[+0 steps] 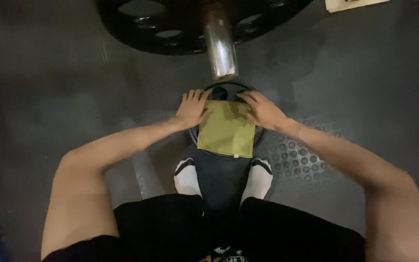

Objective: Cleaning weight plates and a weight rack bar using a cloth.

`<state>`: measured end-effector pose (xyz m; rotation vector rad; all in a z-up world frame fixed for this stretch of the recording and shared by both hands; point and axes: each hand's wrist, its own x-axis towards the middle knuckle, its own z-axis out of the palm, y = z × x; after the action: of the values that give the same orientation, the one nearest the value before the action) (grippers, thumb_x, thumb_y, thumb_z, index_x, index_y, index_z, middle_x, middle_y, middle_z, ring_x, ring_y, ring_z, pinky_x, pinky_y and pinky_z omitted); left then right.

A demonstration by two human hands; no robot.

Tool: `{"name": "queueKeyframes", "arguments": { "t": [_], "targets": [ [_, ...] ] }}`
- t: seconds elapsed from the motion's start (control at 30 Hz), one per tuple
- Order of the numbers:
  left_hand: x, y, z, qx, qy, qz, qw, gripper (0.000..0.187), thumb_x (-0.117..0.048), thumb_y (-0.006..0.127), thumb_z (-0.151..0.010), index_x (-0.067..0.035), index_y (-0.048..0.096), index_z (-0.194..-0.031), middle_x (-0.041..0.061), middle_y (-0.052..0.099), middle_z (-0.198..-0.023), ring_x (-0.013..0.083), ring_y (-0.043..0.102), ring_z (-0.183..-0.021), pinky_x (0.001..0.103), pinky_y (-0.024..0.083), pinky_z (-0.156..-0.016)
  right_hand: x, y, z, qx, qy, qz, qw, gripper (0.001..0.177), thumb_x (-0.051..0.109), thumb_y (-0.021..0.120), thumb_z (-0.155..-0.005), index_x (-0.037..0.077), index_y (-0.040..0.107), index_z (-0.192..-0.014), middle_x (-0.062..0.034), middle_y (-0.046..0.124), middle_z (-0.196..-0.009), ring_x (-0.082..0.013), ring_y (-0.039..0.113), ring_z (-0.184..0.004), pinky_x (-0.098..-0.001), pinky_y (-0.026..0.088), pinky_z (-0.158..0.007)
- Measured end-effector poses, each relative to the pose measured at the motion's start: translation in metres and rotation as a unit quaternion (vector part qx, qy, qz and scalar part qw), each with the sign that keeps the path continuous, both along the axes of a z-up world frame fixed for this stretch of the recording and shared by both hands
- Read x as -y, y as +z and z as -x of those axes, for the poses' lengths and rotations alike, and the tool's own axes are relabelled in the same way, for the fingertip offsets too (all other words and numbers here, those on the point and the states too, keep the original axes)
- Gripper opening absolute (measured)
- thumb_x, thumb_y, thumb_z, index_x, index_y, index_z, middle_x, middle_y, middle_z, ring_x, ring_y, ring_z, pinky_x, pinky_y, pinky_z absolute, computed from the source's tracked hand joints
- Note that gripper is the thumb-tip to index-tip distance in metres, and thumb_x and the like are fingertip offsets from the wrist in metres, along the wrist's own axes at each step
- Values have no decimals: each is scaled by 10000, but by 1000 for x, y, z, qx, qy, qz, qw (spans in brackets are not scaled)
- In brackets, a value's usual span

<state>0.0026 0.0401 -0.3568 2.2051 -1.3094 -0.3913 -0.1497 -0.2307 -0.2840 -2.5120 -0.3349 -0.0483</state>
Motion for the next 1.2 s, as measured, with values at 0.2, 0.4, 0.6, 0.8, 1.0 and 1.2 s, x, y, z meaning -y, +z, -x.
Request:
{"name": "queueKeyframes", "arguments": {
  "t": [0.2,0.4,0.6,0.8,1.0,1.2],
  "targets": [
    [19,-4,-9,13,-67,-283,957,632,-556,724,-906,-153,554,-1363,230,427,-1374,432,342,-1335,701,232,-1100,-20,7,-22,-222,-89,13,971,618,385,738,-900,34,575,-1382,-225,629,-1227,-425,632,-1124,-479,522,-978],
    [24,131,4,-156,-113,-79,978,396,-370,740,-916,-114,574,-1169,149,704,-881,308,674,-747,459,519,-722,3,85,-13,-74,55,-81,992,280,211,707,-845,44,664,-1065,-254,617,-1288,-401,667,-985,-464,555,-803],
    [26,363,10,19,-52,156,986,329,-267,847,-854,-129,659,-1086,56,767,-860,221,744,-725,330,550,-617,34,253,-23,139,32,-63,988,434,79,723,-870,27,599,-1283,-179,694,-1198,-353,684,-1044,-448,551,-882],
    [51,473,-60,141,43,335,931,314,-111,875,-930,-63,671,-1164,53,739,-925,129,757,-816,264,574,-754,27,377,-71,425,-196,120,875,427,-6,769,-1036,167,640,-1403,-107,521,-1416,-270,520,-1361,-368,492,-1061],
    [84,462,-131,138,72,288,945,312,-154,766,-1017,-87,605,-1276,74,787,-1069,217,812,-1018,335,631,-903,-21,391,-147,310,-91,118,939,922,577,826,-867,13,477,-1507,-229,531,-1383,-421,547,-1256,-540,449,-1047],
    [51,423,-132,61,143,138,978,400,-318,584,-1011,-90,635,-1336,181,736,-954,405,710,-894,468,536,-812,3,369,-174,269,-75,97,955,797,567,875,-725,91,623,-1312,-117,652,-1138,-341,666,-1039,-469,518,-910]
  ]
}}
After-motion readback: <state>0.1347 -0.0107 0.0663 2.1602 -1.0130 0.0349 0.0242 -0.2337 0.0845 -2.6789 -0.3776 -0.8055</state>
